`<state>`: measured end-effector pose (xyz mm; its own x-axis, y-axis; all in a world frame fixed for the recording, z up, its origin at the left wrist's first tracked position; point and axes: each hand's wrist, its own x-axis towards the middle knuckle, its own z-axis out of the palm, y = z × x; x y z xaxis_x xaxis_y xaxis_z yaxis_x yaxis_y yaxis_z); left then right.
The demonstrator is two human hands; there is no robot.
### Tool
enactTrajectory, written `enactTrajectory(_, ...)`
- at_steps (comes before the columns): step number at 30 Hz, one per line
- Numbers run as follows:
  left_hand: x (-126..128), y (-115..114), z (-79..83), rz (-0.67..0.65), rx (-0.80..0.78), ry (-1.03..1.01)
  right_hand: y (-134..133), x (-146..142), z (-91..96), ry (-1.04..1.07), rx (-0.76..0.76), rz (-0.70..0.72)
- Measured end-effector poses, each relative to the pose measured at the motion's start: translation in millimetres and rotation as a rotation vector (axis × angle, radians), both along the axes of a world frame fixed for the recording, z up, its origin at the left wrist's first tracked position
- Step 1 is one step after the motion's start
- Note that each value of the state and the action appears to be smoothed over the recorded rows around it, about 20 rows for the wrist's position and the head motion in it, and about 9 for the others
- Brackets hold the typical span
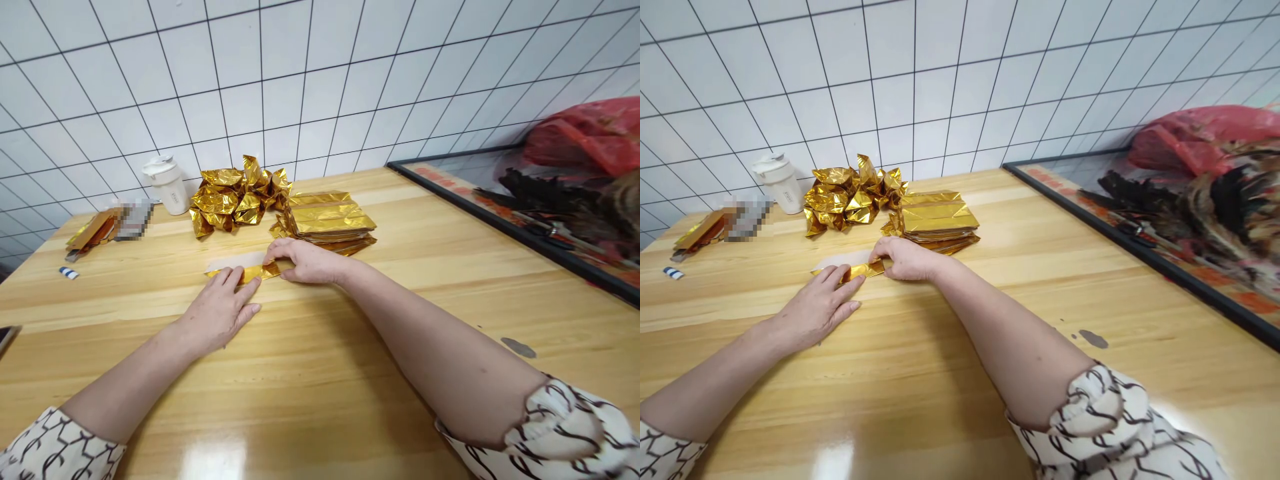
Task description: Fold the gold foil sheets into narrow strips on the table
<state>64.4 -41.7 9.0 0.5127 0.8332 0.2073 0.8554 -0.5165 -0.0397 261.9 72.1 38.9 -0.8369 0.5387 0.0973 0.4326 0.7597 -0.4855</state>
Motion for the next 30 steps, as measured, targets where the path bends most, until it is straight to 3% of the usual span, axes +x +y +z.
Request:
enactTrajectory(23,1.1,0.0,-0.7,0.004,0.002,-0.03,1.3,-1.9,-9.2,0.12,-0.023,-0.03)
enactTrajectory(30,1.2,-0.6,-1.1,0.015,0.004,-0.039,-0.9,-8.9,-15.7,0.124,0.05,-0.124)
